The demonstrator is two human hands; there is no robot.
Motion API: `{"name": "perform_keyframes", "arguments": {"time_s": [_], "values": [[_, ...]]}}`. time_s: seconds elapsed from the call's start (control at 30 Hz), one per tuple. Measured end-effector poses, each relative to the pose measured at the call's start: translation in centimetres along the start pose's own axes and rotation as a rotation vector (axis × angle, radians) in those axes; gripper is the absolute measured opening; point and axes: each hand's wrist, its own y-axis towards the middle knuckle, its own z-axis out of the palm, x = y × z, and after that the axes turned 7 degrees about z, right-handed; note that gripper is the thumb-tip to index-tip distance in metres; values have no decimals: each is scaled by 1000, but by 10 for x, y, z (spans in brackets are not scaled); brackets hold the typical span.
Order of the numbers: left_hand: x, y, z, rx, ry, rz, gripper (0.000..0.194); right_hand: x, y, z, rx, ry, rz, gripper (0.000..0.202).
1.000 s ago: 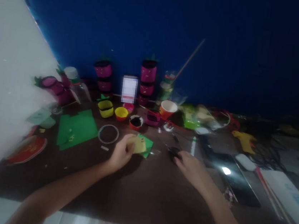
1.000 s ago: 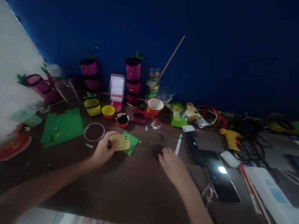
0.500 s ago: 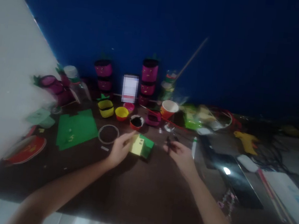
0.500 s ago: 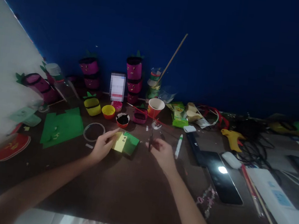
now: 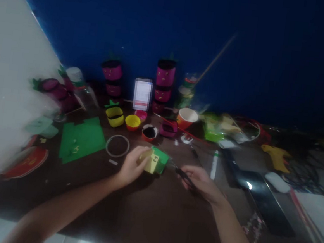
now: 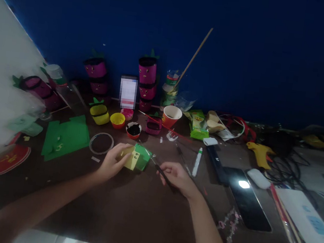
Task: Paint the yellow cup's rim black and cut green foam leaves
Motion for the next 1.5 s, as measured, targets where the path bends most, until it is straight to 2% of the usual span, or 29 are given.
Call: {"name": "perform_keyframes", "arguments": {"time_s": [0.17,0.3,0.37,0.47,0.57,0.7,0.83,1.03,1.23,1.5], "values": [[0,-1,0,1,40,14,28,-3,-5,-1,85,-54,52,41],[-1,-1,0,-18,11,-9,26,-6,-8,-5,135,-66,124,41],[-2,1,-1,-14,-38,-61,24,-8,-9,-7,160,-63,161,43],[-3,4,-3,9,-151,-212,26,-8,-11,-10,213,-55,205,43],[-3,5,-3,38,-239,-304,29,-6,-11,-9,251,-18,192,45],[-4,5,-4,88,-246,-273,28,-5,-9,-6,320,0,163,49],[-5,4,-5,136,-242,-239,27,-8,-6,-4,361,-48,191,43],[-6,3,-5,162,-253,-188,26,-7,-5,-1,356,-58,162,48],[-9,4,-5,179,-228,-173,26,-7,-5,3,335,-13,169,37],[-12,5,-6,193,-213,-169,27,-6,-4,5,346,11,165,39]]}}
